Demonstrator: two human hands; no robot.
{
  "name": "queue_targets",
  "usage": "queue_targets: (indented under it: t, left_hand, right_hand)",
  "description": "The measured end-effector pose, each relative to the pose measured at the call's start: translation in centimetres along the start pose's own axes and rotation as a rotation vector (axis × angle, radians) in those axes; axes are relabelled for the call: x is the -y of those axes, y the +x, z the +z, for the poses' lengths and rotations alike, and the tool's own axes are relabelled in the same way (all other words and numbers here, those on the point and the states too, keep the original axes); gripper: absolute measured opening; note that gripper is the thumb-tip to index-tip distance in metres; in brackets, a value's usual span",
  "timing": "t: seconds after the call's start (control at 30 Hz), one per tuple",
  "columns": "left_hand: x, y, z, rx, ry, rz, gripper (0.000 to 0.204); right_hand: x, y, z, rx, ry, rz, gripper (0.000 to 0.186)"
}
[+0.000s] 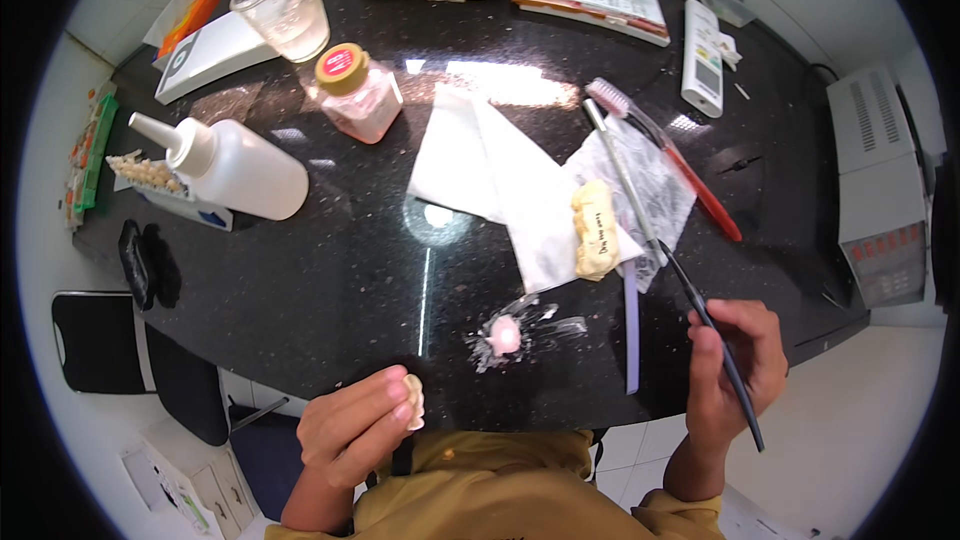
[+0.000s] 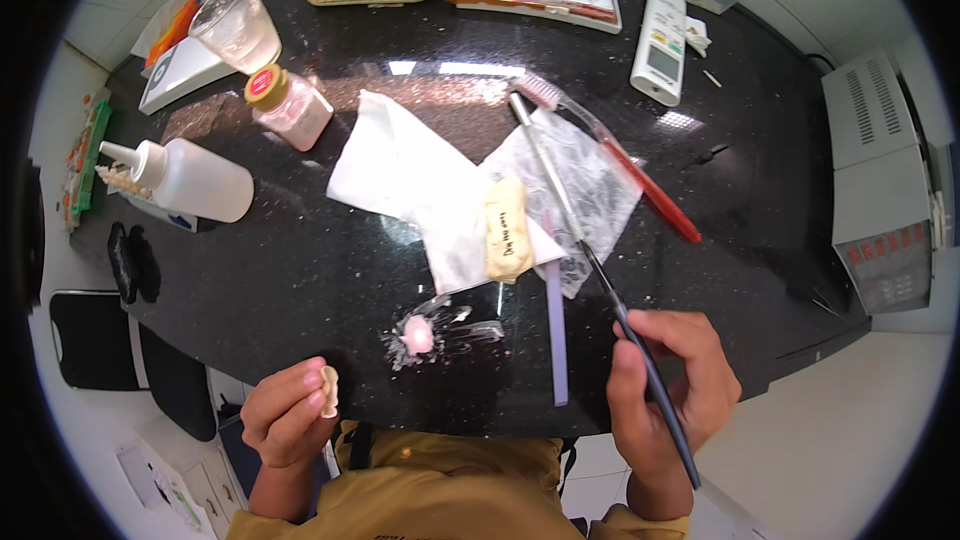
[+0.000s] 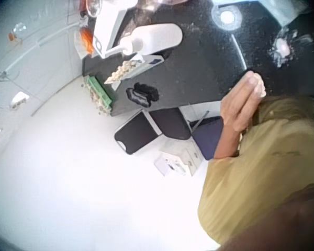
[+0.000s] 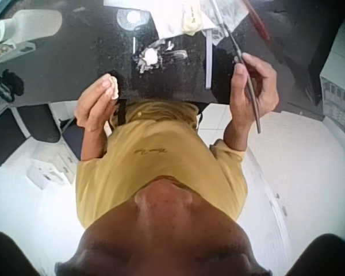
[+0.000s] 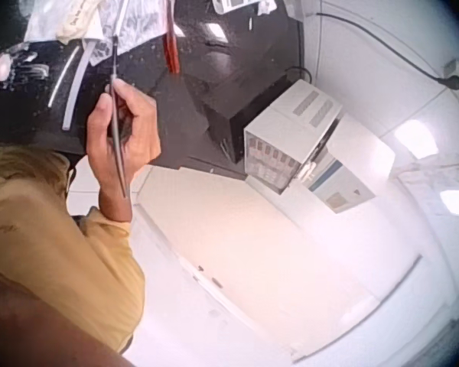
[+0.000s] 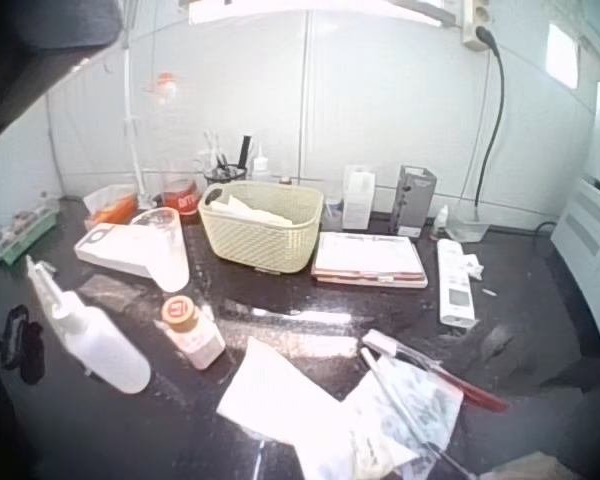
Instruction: The person applies a pink porcelain mixture to a dental crown using a fine brush, repeatedly dipping the brush in a glass of liquid and then into the mixture before applying it to the crown held in the other hand.
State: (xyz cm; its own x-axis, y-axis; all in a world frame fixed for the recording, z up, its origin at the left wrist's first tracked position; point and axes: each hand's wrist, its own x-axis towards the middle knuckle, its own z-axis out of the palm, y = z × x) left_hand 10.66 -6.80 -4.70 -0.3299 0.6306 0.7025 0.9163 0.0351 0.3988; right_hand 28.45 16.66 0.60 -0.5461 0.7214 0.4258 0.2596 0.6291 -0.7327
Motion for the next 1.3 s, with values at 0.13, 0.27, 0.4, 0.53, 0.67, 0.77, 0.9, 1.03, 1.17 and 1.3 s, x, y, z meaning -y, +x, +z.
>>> queue_targets:
  t: [0.13,0.27,0.4,0.53,0.67,0.77,0.9,1.03,1.17,1.3]
  left_hand:
    - [0.0,-0.4,0.6,-0.024,0.021,0.002,0.030]
    - [-0.2,-0.5,-0.6,0.016,-0.044,-0.043,0.032]
    - [0.3,0.6,0.7,0.008,-0.158,-0.015,0.032]
    - [0.3,0.3,0.2,-0.001,-0.148,-0.033,0.030]
    - [0.2,0.3,-0.1,0.016,-0.137,-0.061,0.031]
    - [0.1,0.4,-0.1,0.030,-0.146,-0.071,0.030]
    - [0.0,0.7,-0.3,0.066,-0.170,-0.084,0.029]
    - [0.0,0.6,-0.5,0.100,-0.184,-0.091,0.030]
    - [0.1,0.6,-0.5,0.096,-0.195,-0.097,0.030]
    - [0.1,0.7,-0.5,0.089,-0.190,-0.098,0.031]
  right_hand:
    - [-0.7,1.3,-0.5,0.078,-0.157,0.002,0.014]
    - [-1.2,0.4,-0.9,0.000,-0.159,-0.055,0.012]
    - [0.1,-2.5,-1.1,-0.086,0.279,0.007,0.014]
    - [2.4,-3.9,1.9,0.239,0.587,-0.026,0.020]
    - [3.2,-3.2,4.3,0.377,0.753,-0.064,0.019]
    - [3.6,-2.9,5.4,0.383,0.731,-0.081,0.018]
    - [3.6,-2.4,5.5,0.416,0.652,-0.122,0.019]
    - [3.7,-2.5,5.7,0.446,0.636,-0.135,0.020]
    - [3.7,-2.3,5.8,0.464,0.614,-0.175,0.019]
    - [3.8,-2.2,5.8,0.477,0.609,-0.167,0.019]
